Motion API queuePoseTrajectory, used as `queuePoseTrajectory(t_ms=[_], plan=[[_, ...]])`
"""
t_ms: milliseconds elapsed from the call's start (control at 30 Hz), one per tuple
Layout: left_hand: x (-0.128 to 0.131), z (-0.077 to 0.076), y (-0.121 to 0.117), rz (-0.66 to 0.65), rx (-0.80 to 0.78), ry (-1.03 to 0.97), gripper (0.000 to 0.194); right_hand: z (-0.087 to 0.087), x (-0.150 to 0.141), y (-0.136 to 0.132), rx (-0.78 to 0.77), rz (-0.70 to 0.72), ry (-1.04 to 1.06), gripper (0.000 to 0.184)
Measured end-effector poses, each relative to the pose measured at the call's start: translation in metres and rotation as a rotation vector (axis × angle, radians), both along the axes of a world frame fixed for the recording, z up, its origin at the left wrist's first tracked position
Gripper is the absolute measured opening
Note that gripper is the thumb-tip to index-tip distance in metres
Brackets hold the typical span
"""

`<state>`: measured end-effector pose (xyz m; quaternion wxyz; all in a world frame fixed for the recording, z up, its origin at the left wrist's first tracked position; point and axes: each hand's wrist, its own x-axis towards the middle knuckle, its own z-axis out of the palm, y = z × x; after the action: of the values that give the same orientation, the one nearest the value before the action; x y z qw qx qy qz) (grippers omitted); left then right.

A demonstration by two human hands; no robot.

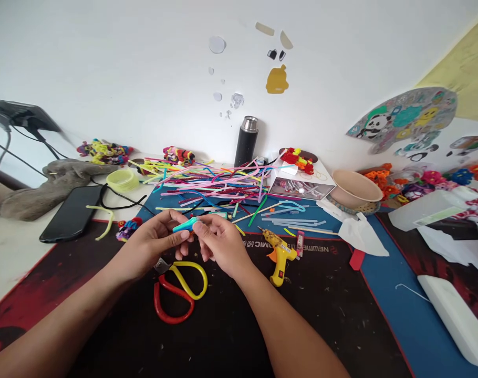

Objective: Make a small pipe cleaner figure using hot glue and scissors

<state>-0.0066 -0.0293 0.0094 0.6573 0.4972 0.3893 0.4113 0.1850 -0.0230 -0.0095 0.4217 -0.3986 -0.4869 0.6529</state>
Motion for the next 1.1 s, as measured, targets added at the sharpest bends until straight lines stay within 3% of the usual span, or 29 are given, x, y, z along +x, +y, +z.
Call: queuePoseTrajectory(t_ms=[133,567,933,1033,1100], plan=[[0.001,-0.002,0.0001,-0.058,-0.049,-0.008,0.044,-0.0023,0.0015,0.001,-0.002,-0.028,0.011,0.049],[-0.0006,-0.0034,-0.0006,-0.022,-0.105,-0.087,0.053,-0.0057,-0.0005,0.0013,0.003,-0.126,-0.004,0.047],[-0.0005,-0.006,0.0015,-0.015,-0.093,-0.09,0.048,-0.006,-0.0038,-0.002,0.036,-0.059,-0.053,0.055],[-0.0008,-0.0071,0.0015,-0.045,-0.063,-0.042,0.048,-0.0053,-0.0043,-0.0018,0.06,-0.084,-0.087,0.052],[-0.0029,-0.0082,0.0027,0.002,-0.004,0.036,0.047,-0.0051,-0.004,-0.0012,0.053,-0.111,-0.086,0.052]])
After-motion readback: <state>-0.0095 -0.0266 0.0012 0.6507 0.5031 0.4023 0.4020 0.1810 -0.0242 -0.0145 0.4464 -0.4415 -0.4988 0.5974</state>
